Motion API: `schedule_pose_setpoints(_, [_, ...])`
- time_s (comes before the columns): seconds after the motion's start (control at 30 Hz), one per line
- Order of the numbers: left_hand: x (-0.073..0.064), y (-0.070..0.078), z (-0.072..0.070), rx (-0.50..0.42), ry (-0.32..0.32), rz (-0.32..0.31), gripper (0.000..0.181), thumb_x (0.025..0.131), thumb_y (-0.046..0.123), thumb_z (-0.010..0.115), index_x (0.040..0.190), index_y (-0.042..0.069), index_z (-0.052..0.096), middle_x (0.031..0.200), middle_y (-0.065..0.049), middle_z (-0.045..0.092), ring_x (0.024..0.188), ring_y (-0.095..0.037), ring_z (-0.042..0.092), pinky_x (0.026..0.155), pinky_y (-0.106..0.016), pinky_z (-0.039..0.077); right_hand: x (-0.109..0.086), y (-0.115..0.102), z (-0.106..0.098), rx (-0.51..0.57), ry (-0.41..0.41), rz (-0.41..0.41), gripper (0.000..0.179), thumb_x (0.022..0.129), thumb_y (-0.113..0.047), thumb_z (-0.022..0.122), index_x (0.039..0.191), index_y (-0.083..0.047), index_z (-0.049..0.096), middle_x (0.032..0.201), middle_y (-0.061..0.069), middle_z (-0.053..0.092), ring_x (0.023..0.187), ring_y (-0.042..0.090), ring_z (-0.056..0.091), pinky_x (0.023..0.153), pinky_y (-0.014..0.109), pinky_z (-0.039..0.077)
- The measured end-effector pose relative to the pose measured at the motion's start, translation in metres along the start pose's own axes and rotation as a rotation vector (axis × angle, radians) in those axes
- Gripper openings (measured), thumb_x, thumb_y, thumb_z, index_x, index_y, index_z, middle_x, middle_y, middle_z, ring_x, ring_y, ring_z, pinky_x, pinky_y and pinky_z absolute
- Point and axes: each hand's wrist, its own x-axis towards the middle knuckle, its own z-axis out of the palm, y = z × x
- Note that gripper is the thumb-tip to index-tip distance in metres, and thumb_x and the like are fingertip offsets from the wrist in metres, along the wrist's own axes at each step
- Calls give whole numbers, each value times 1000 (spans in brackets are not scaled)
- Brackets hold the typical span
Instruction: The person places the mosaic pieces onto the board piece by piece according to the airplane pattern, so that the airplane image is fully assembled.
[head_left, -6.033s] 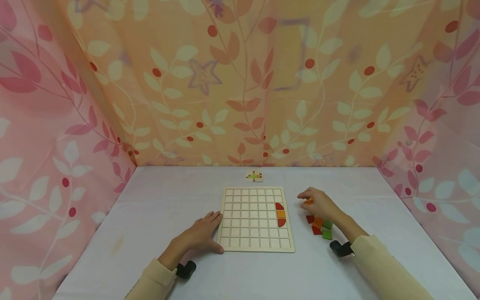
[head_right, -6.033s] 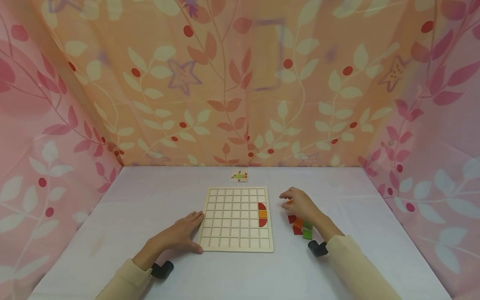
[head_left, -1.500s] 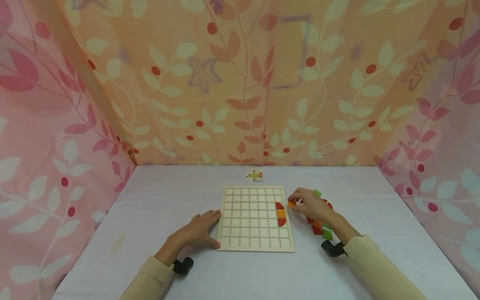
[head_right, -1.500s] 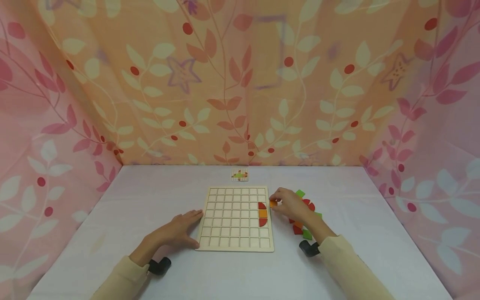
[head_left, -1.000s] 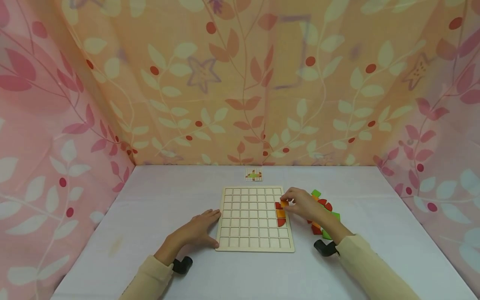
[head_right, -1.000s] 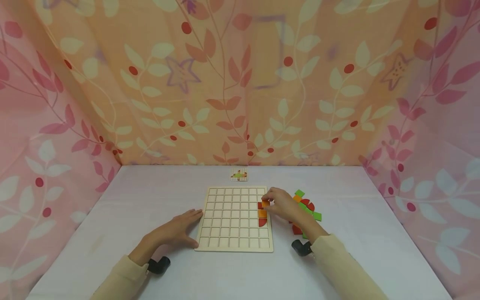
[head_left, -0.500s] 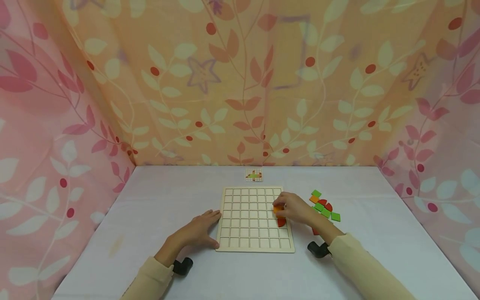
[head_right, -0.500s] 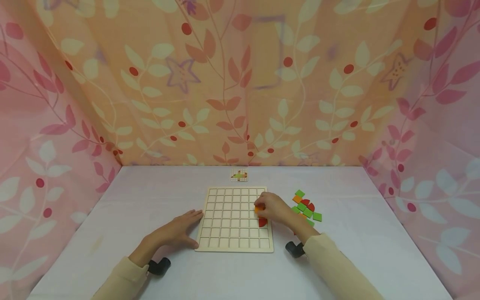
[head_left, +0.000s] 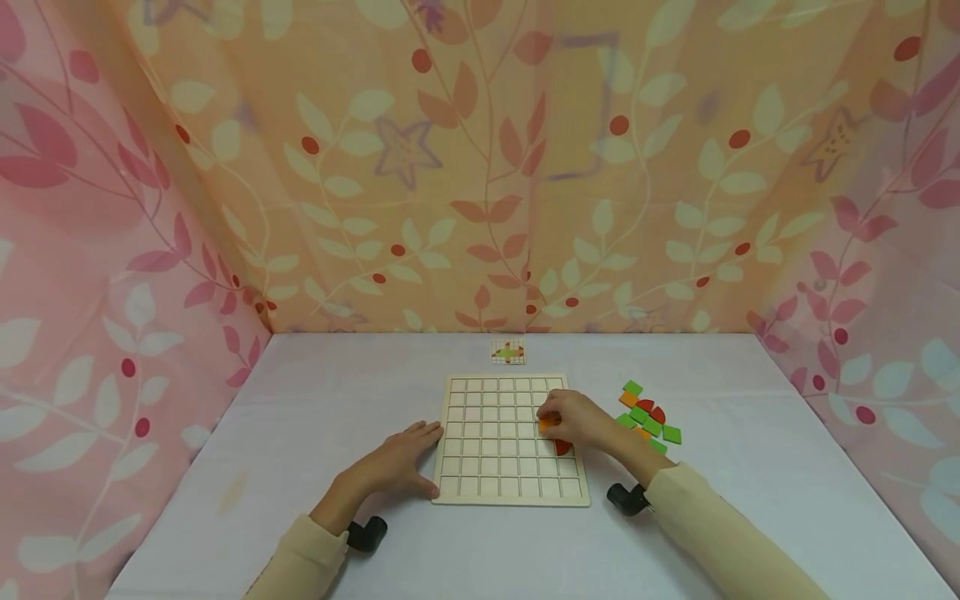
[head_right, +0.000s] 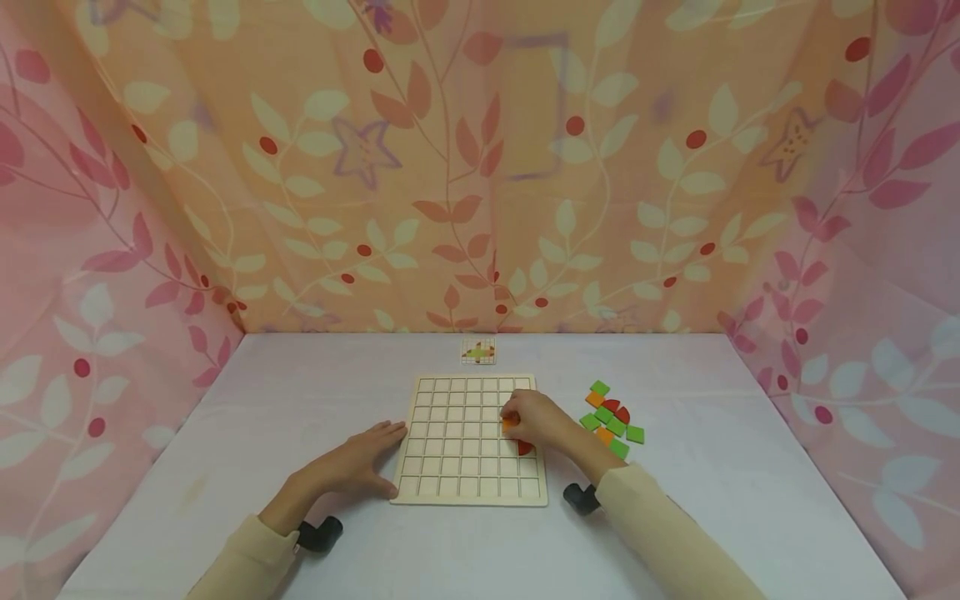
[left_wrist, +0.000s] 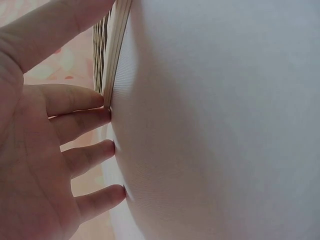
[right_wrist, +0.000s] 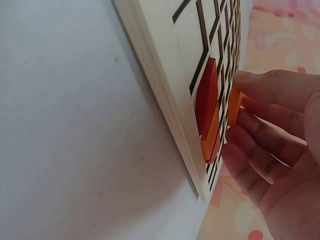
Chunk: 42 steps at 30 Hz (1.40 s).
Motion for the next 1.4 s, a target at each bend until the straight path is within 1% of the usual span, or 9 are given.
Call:
schedule_pose_setpoints(0.27, [0,-1,-1,4,-4,4,96,70,34,86,149,5,39,158,-10,35,149,-33,24,117,-56,26,4,0,5,-31,-9,-12,19,82,-15,77,99,-7,76,89,-1,63,77,9,50,72,24,47])
schedule_pose_setpoints(0.5, [-2,-5,-6,-67,8,-11,94,70,29,87,149,7,40,157,-10,37,148,-33,27,116,-56,28,6,-1,8,-43,-26,-23,20,82,-16,78,100,-7,76,89,-1,63,76,8,49,70,24,46])
schedule_pose_setpoints(0.8, [0,-7,-5,-97,18,-2,93,70,27,87,148,9,41,156,-7,38,149,-34,24,115,-59,27,3,-4,8,-45,-26,-3,21,81,-15,77,101,-8,75,90,-2,62,79,10,50,75,28,48])
schedule_pose_setpoints(0.93, [1,-7,-5,-102,20,-5,92,70,27,87,148,10,42,157,-6,38,149,-34,23,115,-60,27,2,-5,5,-14,-24,9,21,83,-17,77,102,-8,75,92,-2,63,83,10,54,79,31,51])
schedule_pose_setpoints(1.03, [1,-8,-5,-112,18,-6,91,70,27,87,148,9,42,157,-7,38,150,-34,22,115,-61,26,1,-2,-1,27,-10,28,21,86,-20,74,103,-8,75,94,-3,64,85,11,56,81,31,51])
schedule_pose_setpoints(1.1, [1,-8,-5,-119,14,-2,91,70,26,87,148,8,42,157,-7,37,150,-34,22,116,-61,24,-2,2,-7,65,18,39,21,87,-20,72,104,-8,75,95,-2,65,84,12,56,78,30,50])
schedule_pose_setpoints(1.2, [2,-8,-5,-125,11,10,91,70,25,87,148,7,42,157,-8,36,150,-34,21,116,-60,24,-8,14,-22,88,82,47,21,89,-18,70,105,-6,74,95,0,66,84,13,57,74,28,49])
schedule_pose_setpoints(1.3, [2,-9,-4,-121,9,19,92,70,25,87,148,7,41,157,-9,36,150,-34,20,116,-60,24,-16,27,-41,87,125,78,23,89,-18,69,106,-3,73,95,3,67,86,16,58,72,28,50])
schedule_pose_setpoints(1.4, [3,-8,-4,-113,12,20,92,70,25,87,148,6,41,157,-10,36,150,-34,21,116,-60,24,-24,40,-57,83,135,158,25,90,-18,68,109,-2,73,97,5,67,88,19,57,74,28,51])
